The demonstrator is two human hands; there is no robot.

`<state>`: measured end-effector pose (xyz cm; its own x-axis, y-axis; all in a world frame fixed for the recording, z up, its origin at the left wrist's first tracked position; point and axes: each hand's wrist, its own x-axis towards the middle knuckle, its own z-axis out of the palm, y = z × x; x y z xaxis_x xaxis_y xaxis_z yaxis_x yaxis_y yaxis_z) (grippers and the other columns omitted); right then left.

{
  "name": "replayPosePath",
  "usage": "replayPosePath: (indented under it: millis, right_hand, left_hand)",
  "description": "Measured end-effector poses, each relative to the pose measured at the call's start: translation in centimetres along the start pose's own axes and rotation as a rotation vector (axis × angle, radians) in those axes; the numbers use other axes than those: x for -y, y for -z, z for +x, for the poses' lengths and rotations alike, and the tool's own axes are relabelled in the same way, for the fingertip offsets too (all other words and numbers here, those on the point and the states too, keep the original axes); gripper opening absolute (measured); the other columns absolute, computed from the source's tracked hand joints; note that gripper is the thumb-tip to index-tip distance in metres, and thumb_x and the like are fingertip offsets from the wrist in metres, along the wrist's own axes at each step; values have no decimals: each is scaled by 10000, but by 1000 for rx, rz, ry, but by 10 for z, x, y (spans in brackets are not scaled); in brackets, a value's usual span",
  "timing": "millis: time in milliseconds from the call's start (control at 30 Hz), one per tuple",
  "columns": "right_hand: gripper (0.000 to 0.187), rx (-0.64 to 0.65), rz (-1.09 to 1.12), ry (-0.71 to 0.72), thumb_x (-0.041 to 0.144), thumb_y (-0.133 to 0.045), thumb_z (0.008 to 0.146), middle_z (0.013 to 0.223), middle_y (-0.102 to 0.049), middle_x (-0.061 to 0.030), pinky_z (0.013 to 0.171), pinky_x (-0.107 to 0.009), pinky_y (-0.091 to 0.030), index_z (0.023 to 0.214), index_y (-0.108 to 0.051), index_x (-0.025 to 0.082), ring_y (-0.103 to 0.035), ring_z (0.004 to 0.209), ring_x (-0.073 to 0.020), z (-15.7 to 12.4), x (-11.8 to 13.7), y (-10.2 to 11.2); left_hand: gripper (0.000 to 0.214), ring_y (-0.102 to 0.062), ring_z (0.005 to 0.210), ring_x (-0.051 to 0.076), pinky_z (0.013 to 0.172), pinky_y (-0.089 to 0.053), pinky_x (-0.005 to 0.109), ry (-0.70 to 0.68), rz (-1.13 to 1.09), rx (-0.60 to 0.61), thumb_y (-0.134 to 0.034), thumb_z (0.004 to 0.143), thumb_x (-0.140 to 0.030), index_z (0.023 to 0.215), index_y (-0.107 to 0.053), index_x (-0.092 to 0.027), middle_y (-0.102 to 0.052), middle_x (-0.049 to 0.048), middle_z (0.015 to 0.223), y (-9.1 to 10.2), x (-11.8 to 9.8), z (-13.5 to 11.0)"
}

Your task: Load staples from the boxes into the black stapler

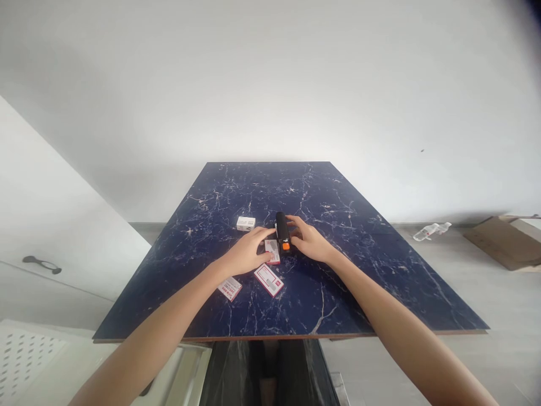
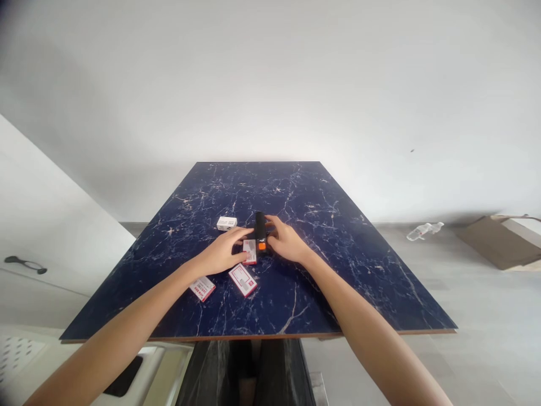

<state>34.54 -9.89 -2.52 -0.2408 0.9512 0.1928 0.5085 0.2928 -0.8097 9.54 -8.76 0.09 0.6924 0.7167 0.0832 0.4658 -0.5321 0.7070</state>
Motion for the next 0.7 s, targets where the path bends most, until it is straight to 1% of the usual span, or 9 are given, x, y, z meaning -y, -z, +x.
replayPosePath:
  millis: [67,133,200,267,333,433,567,633,700]
  right_hand:
    - [660,17,16,-6,85,-505,811,1321,-637,-100,801,-338,-577,1441,-408,258,-710,898,-182,0,0,1]
    - [661,29,27,-16,90,-512,813,1297,-652,-95,794,-333,-579,1443,-407,260,-713,912,-188,-1,1,2]
    - [654,38,30,-22,95,-514,820,1272,-666,-91,793,-329,-580,1444,-407,261,-714,924,-193,-1,1,3]
    - [646,43,24,-23,99,-514,825,1254,-675,-89,792,-328,-579,1443,-410,258,-714,921,-195,-1,2,4]
    - [646,45,15,-23,97,-512,824,1242,-681,-88,783,-326,-578,1442,-410,255,-714,907,-193,-1,3,4]
    - [641,39,1,-26,98,-508,826,1235,-685,-85,756,-315,-576,1440,-411,253,-713,884,-188,-1,3,4]
    - [643,35,-21,-29,92,-504,827,1215,-695,-80,737,-302,-568,1444,-410,248,-709,859,-178,-1,4,4]
    - [641,32,-35,-29,90,-503,827,1211,-697,-77,749,-307,-567,1442,-416,249,-708,851,-174,-2,5,4]
    - [636,29,-46,-29,91,-501,829,1209,-698,-75,766,-312,-567,1440,-420,248,-708,854,-173,-2,6,4]
  left_hand:
    - [695,-586,1236,305,987,-501,450,18,-17,18,-629,909,-429,1544,-362,-333,-495,119,1489,2,-1,-1]
    - [794,-574,1244,332,967,-503,455,21,4,67,-668,871,-509,1565,-318,-349,-507,124,1477,5,-4,-2]
    - [895,-579,1207,358,912,-515,454,33,64,96,-699,823,-576,1582,-276,-362,-548,137,1412,7,-6,-3]
    - [915,-590,1136,357,857,-519,442,39,120,72,-708,809,-581,1585,-280,-351,-599,143,1293,5,-8,-3]
    - [894,-587,1073,340,829,-517,431,27,147,33,-714,809,-548,1576,-310,-330,-624,132,1189,2,-8,-2]
    - [877,-580,1012,319,809,-513,422,7,184,3,-724,802,-526,1563,-341,-321,-622,116,1121,-3,-5,1]
    - [827,-587,995,308,834,-508,438,12,234,-6,-688,826,-549,1555,-359,-335,-612,112,1131,-3,1,3]
    - [819,-563,1097,334,888,-495,461,-4,241,23,-661,841,-571,1559,-352,-328,-608,123,1219,-1,3,3]
    - [840,-498,1228,367,947,-470,481,-31,237,43,-650,842,-594,1568,-335,-312,-573,131,1346,1,3,2]
